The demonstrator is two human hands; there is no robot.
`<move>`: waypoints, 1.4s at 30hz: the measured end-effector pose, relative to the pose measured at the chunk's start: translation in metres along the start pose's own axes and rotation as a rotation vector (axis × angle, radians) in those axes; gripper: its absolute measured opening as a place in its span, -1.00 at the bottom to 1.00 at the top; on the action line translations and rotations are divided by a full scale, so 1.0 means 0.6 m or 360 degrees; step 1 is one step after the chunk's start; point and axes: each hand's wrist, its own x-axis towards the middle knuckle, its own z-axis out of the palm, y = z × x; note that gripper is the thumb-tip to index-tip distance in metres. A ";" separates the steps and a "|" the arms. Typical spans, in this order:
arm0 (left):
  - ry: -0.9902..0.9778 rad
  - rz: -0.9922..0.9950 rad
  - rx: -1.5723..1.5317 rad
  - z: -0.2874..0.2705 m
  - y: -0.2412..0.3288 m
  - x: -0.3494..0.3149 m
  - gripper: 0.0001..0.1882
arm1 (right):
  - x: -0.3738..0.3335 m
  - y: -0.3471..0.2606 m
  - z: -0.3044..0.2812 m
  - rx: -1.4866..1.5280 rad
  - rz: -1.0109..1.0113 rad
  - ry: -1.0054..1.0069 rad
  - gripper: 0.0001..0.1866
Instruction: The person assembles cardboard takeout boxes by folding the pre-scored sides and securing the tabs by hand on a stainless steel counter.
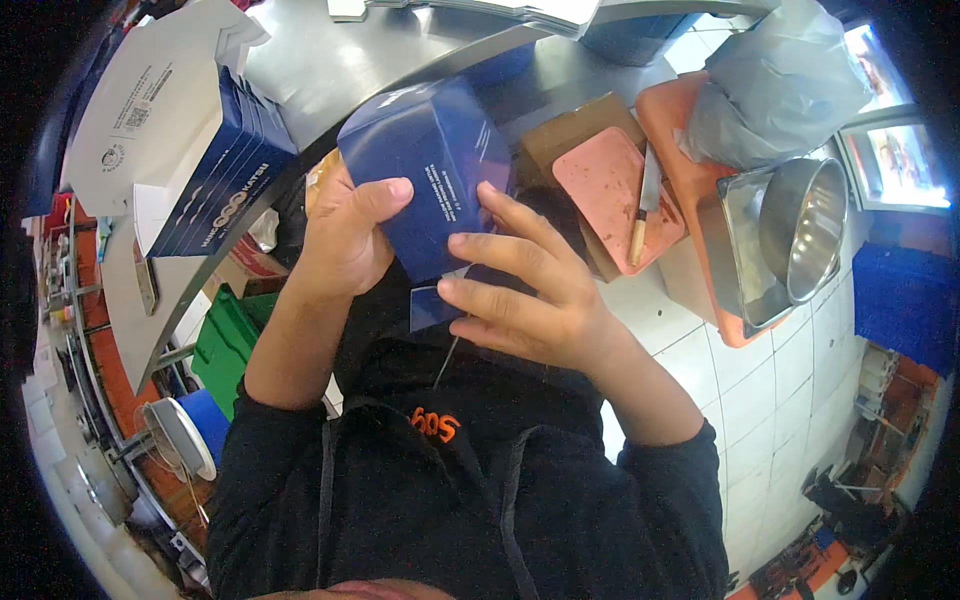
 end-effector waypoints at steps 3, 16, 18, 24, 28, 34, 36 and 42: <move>0.0020 0.0047 0.0053 0.010 -0.006 -0.007 -0.77 | 0.002 0.003 0.004 -0.0174 -0.0163 0.0086 -0.62; 0.0201 0.0222 0.0303 0.047 -0.068 -0.034 -0.79 | -0.003 0.028 0.008 -0.0446 -0.0027 0.0149 -0.52; 0.0193 0.0184 0.0339 0.036 -0.079 -0.037 -0.74 | 0.000 0.024 0.010 -0.0491 0.0018 0.0153 -0.48; 0.0209 0.0214 0.0308 0.048 -0.071 -0.027 -0.76 | -0.015 0.028 0.022 -0.0359 -0.0008 0.0321 -0.46; 0.0209 0.0227 0.0254 0.043 -0.079 -0.030 -0.76 | -0.016 0.026 0.020 -0.0424 -0.0057 0.0265 -0.52; 0.0252 0.0372 0.0326 0.034 -0.099 -0.033 -0.75 | -0.020 0.024 0.038 -0.0665 0.0017 0.0241 -0.60; 0.0267 0.0373 0.0426 0.034 -0.106 -0.034 -0.74 | -0.020 0.028 0.044 -0.0651 0.0039 0.0312 -0.59; 0.0211 0.0288 0.0544 0.033 -0.108 -0.040 -0.72 | -0.019 0.038 0.037 -0.0370 0.0237 0.0328 -0.48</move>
